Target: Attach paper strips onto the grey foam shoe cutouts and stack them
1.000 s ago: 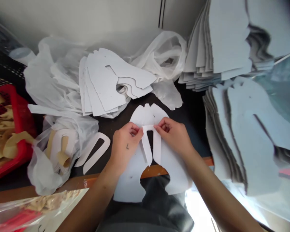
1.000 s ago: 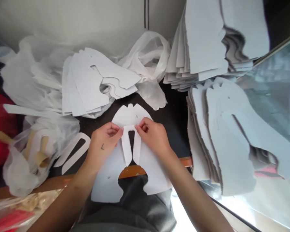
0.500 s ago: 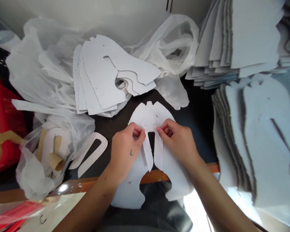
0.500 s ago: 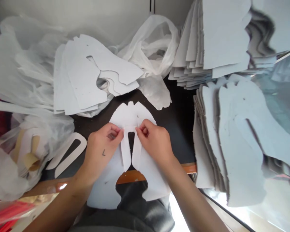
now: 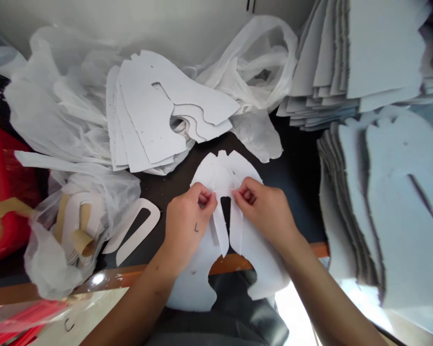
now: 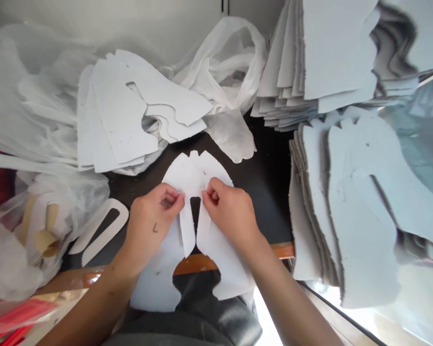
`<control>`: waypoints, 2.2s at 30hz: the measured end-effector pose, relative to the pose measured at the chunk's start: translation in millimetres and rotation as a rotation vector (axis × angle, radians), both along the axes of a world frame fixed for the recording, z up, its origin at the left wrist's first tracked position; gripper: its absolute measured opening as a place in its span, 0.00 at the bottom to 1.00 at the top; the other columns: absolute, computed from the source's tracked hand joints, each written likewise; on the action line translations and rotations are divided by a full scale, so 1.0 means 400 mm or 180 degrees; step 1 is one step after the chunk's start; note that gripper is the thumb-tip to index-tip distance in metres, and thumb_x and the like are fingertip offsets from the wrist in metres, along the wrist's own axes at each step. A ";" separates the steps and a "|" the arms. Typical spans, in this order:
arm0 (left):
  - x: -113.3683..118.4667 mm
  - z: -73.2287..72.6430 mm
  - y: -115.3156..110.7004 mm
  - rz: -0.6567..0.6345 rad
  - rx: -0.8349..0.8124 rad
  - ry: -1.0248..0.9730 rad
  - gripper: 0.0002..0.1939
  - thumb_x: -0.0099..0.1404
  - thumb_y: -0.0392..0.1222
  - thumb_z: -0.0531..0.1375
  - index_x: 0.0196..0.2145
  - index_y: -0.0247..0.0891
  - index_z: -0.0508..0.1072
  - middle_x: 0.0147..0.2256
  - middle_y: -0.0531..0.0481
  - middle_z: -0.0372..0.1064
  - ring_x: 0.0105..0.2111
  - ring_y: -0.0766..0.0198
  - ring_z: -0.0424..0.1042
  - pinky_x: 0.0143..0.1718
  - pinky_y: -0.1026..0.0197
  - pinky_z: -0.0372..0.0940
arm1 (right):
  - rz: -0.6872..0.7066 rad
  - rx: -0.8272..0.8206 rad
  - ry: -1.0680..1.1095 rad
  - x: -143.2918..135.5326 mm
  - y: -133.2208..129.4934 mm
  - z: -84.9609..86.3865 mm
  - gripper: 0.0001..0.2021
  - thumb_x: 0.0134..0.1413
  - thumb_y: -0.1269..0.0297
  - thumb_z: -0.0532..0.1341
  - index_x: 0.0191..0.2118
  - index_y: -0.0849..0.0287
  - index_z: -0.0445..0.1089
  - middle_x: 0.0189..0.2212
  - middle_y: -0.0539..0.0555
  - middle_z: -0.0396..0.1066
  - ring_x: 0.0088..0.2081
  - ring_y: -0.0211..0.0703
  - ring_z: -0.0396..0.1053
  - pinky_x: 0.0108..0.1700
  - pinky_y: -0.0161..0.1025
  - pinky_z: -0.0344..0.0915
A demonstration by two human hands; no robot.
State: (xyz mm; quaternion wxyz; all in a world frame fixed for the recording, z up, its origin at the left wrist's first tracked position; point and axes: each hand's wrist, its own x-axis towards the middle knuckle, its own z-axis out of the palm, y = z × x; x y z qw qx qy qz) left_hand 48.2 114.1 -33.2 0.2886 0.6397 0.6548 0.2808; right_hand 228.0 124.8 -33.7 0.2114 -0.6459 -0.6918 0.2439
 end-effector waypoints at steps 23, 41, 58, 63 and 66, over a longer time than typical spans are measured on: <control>-0.007 0.012 0.006 -0.0150 0.0085 0.0014 0.10 0.67 0.42 0.60 0.28 0.39 0.71 0.25 0.54 0.73 0.27 0.64 0.71 0.31 0.63 0.58 | 0.0683 0.1130 -0.0388 -0.001 -0.142 0.002 0.20 0.69 0.69 0.49 0.62 0.63 0.65 0.59 0.60 0.69 0.58 0.49 0.67 0.59 0.46 0.65; -0.016 0.011 0.017 -0.0063 -0.0254 -0.0457 0.10 0.64 0.45 0.61 0.28 0.38 0.72 0.23 0.55 0.73 0.18 0.66 0.69 0.27 0.63 0.61 | 0.0785 0.1687 -0.0187 -0.020 -0.248 -0.020 0.12 0.63 0.70 0.60 0.50 0.57 0.72 0.48 0.56 0.74 0.46 0.44 0.73 0.42 0.39 0.71; -0.124 0.102 0.015 -0.2193 0.1006 0.1700 0.16 0.75 0.43 0.49 0.52 0.35 0.70 0.54 0.39 0.70 0.54 0.53 0.70 0.53 0.54 0.66 | 0.0793 0.1979 0.0326 -0.002 -0.243 -0.043 0.07 0.64 0.72 0.62 0.41 0.57 0.78 0.37 0.52 0.77 0.35 0.35 0.76 0.35 0.30 0.69; -0.184 0.057 -0.051 -0.2928 0.0668 0.1569 0.31 0.76 0.50 0.49 0.71 0.36 0.48 0.71 0.42 0.47 0.70 0.58 0.49 0.69 0.55 0.49 | 0.1028 0.2020 0.0240 0.006 -0.243 -0.040 0.08 0.64 0.73 0.61 0.41 0.58 0.78 0.35 0.52 0.77 0.34 0.35 0.75 0.34 0.31 0.67; -0.199 0.026 -0.066 -0.3135 0.0705 0.1805 0.37 0.76 0.54 0.48 0.72 0.34 0.40 0.73 0.41 0.36 0.72 0.57 0.39 0.72 0.54 0.41 | 0.1118 0.2148 0.0184 0.007 -0.244 -0.044 0.08 0.63 0.75 0.62 0.40 0.59 0.79 0.34 0.52 0.77 0.33 0.35 0.74 0.34 0.31 0.68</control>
